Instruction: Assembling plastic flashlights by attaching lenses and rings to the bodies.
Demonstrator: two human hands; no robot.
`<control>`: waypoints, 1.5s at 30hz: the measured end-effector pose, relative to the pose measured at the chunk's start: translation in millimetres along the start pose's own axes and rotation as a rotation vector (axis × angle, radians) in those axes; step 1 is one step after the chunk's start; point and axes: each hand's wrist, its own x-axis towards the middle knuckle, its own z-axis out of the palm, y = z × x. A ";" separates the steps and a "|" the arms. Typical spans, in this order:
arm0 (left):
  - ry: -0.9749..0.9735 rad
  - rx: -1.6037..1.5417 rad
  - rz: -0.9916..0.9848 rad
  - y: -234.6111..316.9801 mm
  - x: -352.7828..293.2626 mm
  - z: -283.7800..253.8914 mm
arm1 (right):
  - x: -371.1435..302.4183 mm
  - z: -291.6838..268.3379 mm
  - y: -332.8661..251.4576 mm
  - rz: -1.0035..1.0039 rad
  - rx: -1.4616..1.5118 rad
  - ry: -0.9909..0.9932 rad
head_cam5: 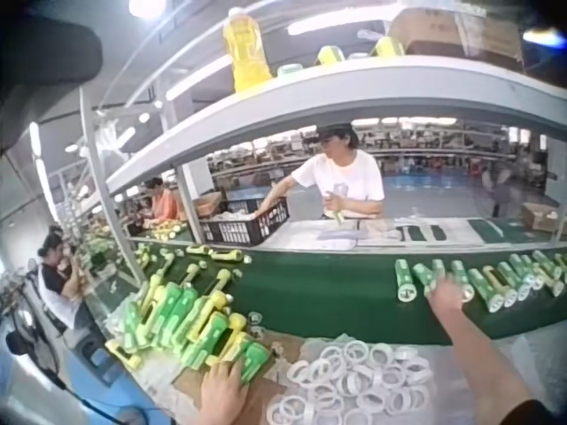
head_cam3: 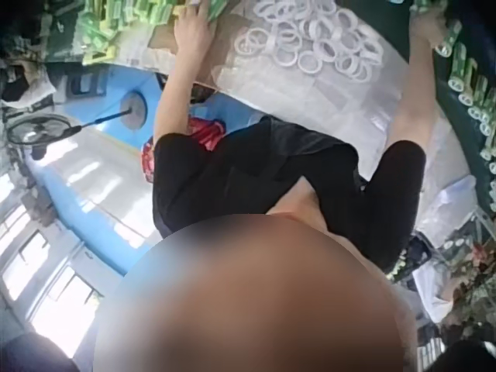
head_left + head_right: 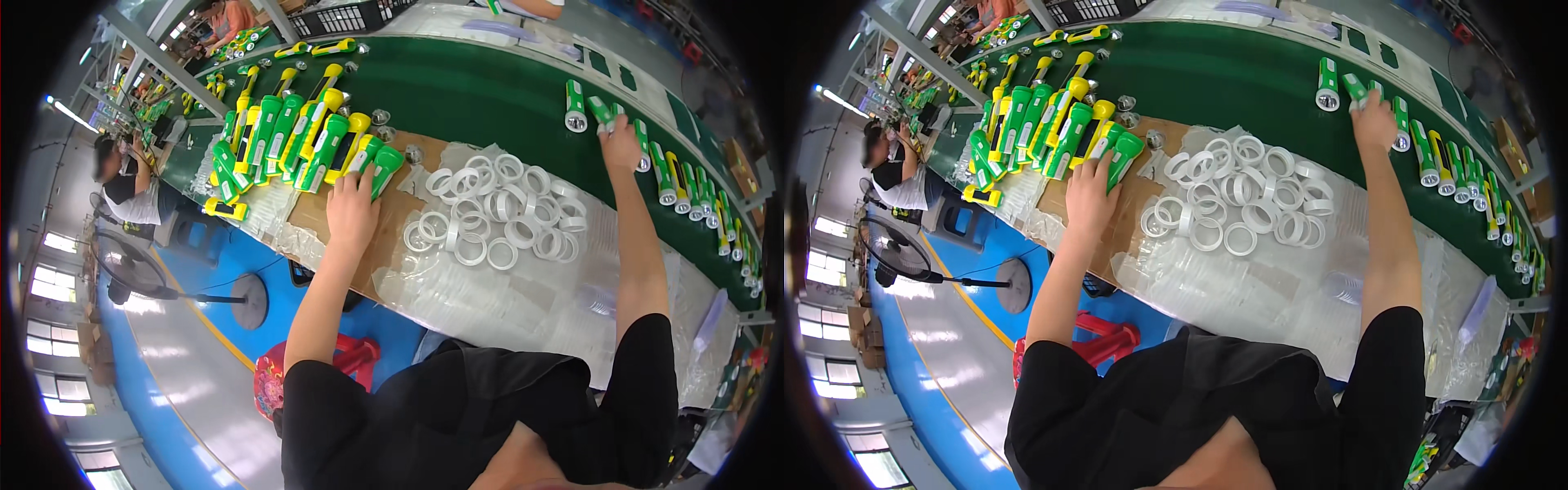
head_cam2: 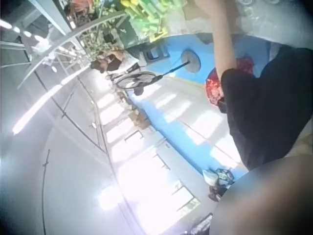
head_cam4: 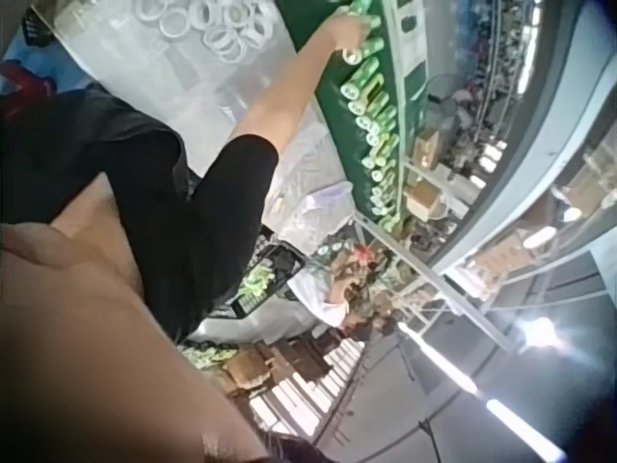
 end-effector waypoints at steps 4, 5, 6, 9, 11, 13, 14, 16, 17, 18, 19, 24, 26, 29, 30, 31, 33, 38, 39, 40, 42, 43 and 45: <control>0.017 -0.077 0.056 1.1 4.7 2.5 | -27.2 -12.8 -9.6 -0.150 -0.109 0.134; 0.044 -0.149 0.060 3.8 9.7 -1.8 | -34.3 -26.9 -9.4 -0.184 -0.033 0.202; 0.080 -0.199 0.063 10.5 14.2 -6.9 | -41.1 -39.3 -8.8 -0.246 0.142 0.296; 0.258 -0.430 0.144 43.2 14.0 -29.4 | -93.8 -100.5 -46.3 -0.185 0.788 0.009; 0.211 -0.626 0.169 84.7 7.2 -47.6 | -134.9 -123.4 -62.6 -0.343 1.180 -0.266; 0.144 -0.826 0.198 128.7 -4.3 -52.2 | -178.8 -162.5 -81.4 -0.153 1.178 -0.542; 0.097 -0.939 0.250 150.8 -14.2 -55.0 | -199.5 -166.3 -83.6 -0.123 1.237 -0.504; 0.008 -1.118 0.358 182.0 -36.5 -55.9 | -227.1 -186.4 -77.1 0.046 1.400 -0.501; -0.008 -1.136 0.375 193.6 -45.8 -49.6 | -239.1 -192.9 -71.2 0.189 1.578 -0.501; -0.087 -1.303 0.295 204.7 -51.7 -42.5 | -250.3 -198.4 -57.1 0.275 1.573 -0.549; -0.169 -1.457 0.200 211.8 -58.9 -35.1 | -262.6 -205.2 -46.0 0.290 1.570 -0.539; -0.663 -2.000 -0.083 272.8 -43.9 -25.3 | -310.4 -229.1 10.6 0.184 1.899 -0.767; -1.213 -2.271 -0.243 298.0 -44.2 -42.5 | -318.7 -241.6 18.4 0.196 1.911 -1.019; -1.276 -2.115 0.055 300.6 -39.9 -45.6 | -336.8 -236.5 28.4 0.152 1.749 -1.047; -1.097 -2.112 0.091 303.1 -44.1 -48.4 | -337.2 -243.0 30.5 0.176 1.703 -0.992; -1.113 -2.105 0.088 302.3 -46.8 -49.4 | -339.2 -242.3 33.3 0.190 1.710 -0.987; -0.458 -1.730 0.425 294.8 -50.4 -51.7 | -341.4 -240.7 36.8 0.299 1.745 -0.820; -0.330 -1.503 0.793 290.5 -67.0 -56.9 | -341.8 -234.6 28.2 0.342 1.817 -0.699; -0.332 -1.500 0.792 291.2 -67.3 -55.6 | -344.5 -228.6 27.0 0.367 1.832 -0.661; -0.253 -1.428 0.877 293.3 -67.9 -54.4 | -345.8 -224.5 26.5 0.392 1.846 -0.623; -0.179 -1.354 0.958 296.7 -69.4 -48.5 | -345.7 -220.6 28.3 0.451 1.842 -0.603; -0.179 -1.366 0.903 298.7 -69.6 -41.2 | -345.6 -219.5 30.2 0.508 1.834 -0.581; -0.183 -1.379 0.846 302.0 -66.9 -21.8 | -343.1 -216.9 41.3 0.536 1.909 -0.570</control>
